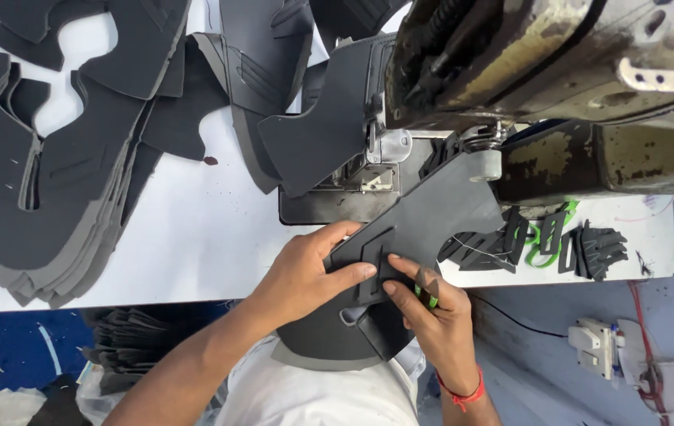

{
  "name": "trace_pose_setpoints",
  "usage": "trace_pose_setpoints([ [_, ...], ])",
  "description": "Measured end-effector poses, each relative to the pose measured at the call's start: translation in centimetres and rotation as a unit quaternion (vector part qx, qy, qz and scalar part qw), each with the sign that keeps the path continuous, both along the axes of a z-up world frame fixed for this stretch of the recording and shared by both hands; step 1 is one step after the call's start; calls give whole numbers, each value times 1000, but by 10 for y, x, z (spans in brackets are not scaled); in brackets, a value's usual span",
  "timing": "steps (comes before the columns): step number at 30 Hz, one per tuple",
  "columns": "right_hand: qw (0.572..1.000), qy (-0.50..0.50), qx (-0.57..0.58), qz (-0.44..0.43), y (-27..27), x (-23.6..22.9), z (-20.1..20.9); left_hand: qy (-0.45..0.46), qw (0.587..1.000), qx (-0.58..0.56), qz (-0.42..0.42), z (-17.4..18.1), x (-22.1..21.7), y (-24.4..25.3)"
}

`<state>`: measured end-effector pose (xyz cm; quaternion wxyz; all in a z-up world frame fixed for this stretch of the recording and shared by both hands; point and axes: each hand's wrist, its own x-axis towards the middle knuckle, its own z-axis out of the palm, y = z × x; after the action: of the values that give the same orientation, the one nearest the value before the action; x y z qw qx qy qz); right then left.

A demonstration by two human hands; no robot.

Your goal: The person uses a sewing machine to stitch the edges of black car mats. They guide the mats through the machine, using a green tool to assist in positioning and cutting threads, while handling multiple mats from a pile on the table.

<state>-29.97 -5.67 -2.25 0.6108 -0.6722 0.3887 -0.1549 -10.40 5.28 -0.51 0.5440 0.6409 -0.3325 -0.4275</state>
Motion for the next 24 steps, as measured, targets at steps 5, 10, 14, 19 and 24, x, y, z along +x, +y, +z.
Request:
trace_pose_setpoints([
  [5, 1000, -12, -11, 12, -1, 4, -2, -36, 993, 107, -35, 2, 11, -10],
  [10, 1000, 2, 4, 0, -3, 22, 0, -76, 997, 12, -5, -4, 25, -14],
  [14, 999, 24, 19, -15, -10, 46, 6, -33, 999, 36, -10, 12, 47, -25],
  [19, 998, -4, 55, -24, -16, 68, 8, -70, 994, 82, -29, 24, 74, -41],
  [24, 997, -12, 66, -34, -16, 81, 9, -95, 989, 107, -39, 21, 89, -48],
])
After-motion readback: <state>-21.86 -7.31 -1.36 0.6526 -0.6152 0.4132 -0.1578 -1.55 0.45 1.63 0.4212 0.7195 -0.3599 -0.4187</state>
